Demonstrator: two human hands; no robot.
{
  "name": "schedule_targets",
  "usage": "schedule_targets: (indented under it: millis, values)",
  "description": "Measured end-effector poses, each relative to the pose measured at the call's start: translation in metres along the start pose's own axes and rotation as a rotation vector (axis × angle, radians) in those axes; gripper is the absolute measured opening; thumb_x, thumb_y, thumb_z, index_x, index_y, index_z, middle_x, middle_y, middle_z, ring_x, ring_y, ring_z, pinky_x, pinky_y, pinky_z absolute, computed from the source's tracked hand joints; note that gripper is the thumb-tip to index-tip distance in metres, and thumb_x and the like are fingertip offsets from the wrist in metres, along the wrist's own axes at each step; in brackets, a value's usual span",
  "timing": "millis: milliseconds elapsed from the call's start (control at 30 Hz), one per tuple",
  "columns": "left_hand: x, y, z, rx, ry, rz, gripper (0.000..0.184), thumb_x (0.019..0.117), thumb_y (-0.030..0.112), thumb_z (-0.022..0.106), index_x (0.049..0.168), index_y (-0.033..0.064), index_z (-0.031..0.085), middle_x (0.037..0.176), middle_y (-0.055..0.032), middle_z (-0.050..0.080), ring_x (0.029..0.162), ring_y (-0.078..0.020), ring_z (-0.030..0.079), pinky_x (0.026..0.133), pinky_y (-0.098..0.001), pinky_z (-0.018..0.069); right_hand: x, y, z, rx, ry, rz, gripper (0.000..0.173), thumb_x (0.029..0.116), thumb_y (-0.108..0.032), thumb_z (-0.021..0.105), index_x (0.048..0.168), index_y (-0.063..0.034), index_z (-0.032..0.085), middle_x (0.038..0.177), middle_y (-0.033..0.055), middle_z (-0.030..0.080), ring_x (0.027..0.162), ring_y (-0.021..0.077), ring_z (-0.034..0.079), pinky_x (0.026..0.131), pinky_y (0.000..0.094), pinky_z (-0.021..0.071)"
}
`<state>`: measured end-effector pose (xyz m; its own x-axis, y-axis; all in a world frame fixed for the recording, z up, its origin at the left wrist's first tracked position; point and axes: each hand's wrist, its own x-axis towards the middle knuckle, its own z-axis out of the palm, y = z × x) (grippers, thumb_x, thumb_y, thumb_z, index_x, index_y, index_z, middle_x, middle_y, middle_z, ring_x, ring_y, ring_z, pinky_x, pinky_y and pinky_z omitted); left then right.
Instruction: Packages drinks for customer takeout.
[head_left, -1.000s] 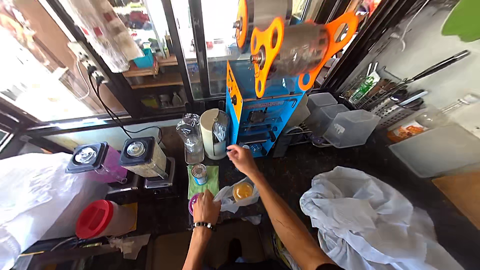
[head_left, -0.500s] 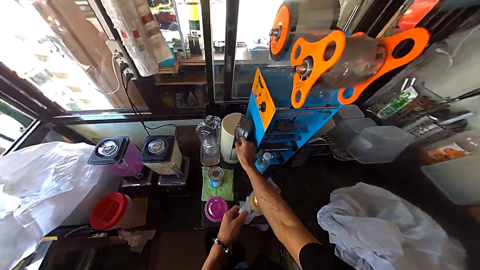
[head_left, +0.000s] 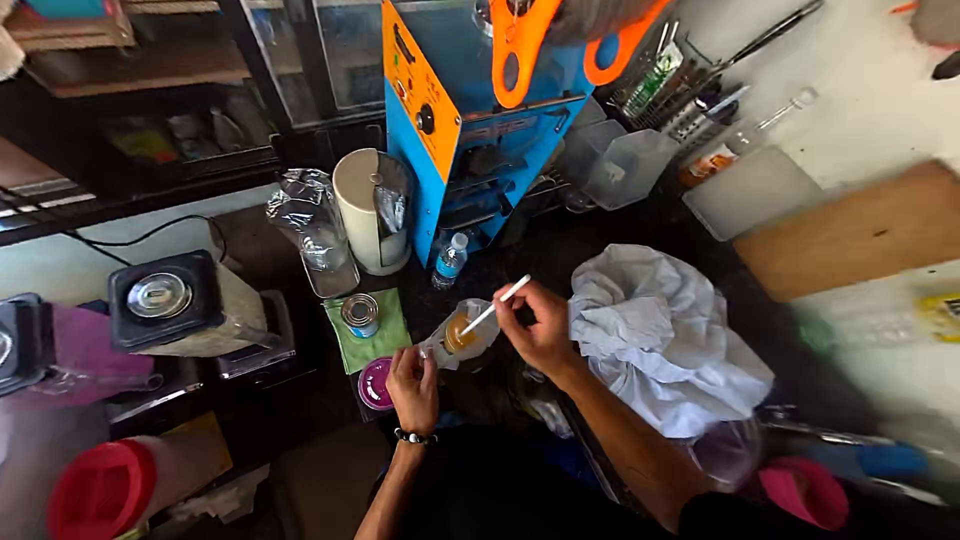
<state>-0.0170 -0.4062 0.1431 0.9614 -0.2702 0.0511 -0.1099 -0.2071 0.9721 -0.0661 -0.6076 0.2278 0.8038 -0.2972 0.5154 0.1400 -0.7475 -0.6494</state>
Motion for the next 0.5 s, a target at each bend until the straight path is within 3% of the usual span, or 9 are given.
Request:
schedule_targets:
  millis: [67,167,200,300,367,433,500]
  values:
    - [0.005,0.007,0.005,-0.391,-0.09,-0.279,0.017,0.0994,0.007,0.052,0.101,-0.0002,0.068,0.086,-0.0015,0.067,0.07,-0.0045,0.06,0.062,-0.0201,0.0501,-0.028,0.021,0.027,-0.012,-0.161,0.086,0.021,0.0978,-0.021,0.063,0.101,-0.0022,0.073,0.1,0.0087,0.073,0.096,0.018,0.07,0.087,0.0403,0.0594]
    - [0.012,0.015,0.007,-0.756,-0.199,-0.664,0.035,0.1068,0.017,0.029,0.102,0.0054,0.062,0.09,-0.0033,0.069,0.082,-0.0124,0.066,0.073,-0.0314,0.0553,-0.047,0.046,0.066,-0.218,-0.549,0.035,0.025,0.1014,-0.026,0.058,0.105,-0.0083,0.075,0.11,0.0086,0.074,0.117,0.0269,0.065,0.104,0.0492,0.0483]
    - [0.012,0.016,0.007,-0.758,-0.207,-0.698,0.039,0.1077,0.018,0.026,0.098,0.006,0.062,0.087,-0.0027,0.068,0.082,-0.0125,0.066,0.076,-0.0319,0.0557,-0.047,0.048,0.073,-0.275,-0.675,0.015,0.026,0.1022,-0.026,0.056,0.106,-0.0082,0.075,0.114,0.0102,0.072,0.121,0.0303,0.061,0.107,0.0516,0.0448]
    - [0.012,0.019,0.001,-0.593,-0.252,-0.645,0.044,0.1098,0.019,0.026,0.085,0.0087,0.061,0.076,0.0022,0.064,0.072,-0.0073,0.061,0.07,-0.0259,0.053,-0.029,0.04,0.069,-0.301,-0.836,-0.06,0.025,0.1018,-0.024,0.058,0.108,-0.0057,0.074,0.12,0.0128,0.068,0.126,0.0331,0.057,0.109,0.0531,0.0411]
    - [0.013,0.024,-0.007,-0.483,-0.301,-0.594,0.042,0.1101,0.02,0.027,0.088,0.0092,0.062,0.077,0.0037,0.063,0.068,-0.0046,0.057,0.066,-0.022,0.0494,-0.001,0.033,0.046,-0.224,-0.908,-0.105,0.023,0.1007,-0.019,0.058,0.113,-0.0078,0.074,0.123,0.0105,0.069,0.128,0.0306,0.056,0.111,0.0528,0.0396]
    - [0.015,0.029,-0.014,-0.405,-0.324,-0.547,0.037,0.1081,0.019,0.032,0.089,0.01,0.062,0.082,0.0046,0.061,0.067,-0.0032,0.055,0.063,-0.0199,0.0483,0.034,0.034,0.019,-0.115,-0.892,-0.186,0.024,0.098,-0.014,0.059,0.115,-0.0132,0.076,0.118,0.0062,0.071,0.123,0.0265,0.059,0.106,0.0496,0.0457]
    - [0.016,0.032,-0.016,-0.371,-0.318,-0.517,0.032,0.1064,0.018,0.036,0.091,0.01,0.063,0.084,0.0048,0.06,0.067,-0.0031,0.053,0.063,-0.0197,0.0476,0.069,0.043,0.0,-0.047,-0.879,-0.265,0.022,0.0963,-0.018,0.063,0.114,-0.0163,0.077,0.115,0.0037,0.07,0.116,0.0244,0.062,0.099,0.0485,0.0491]
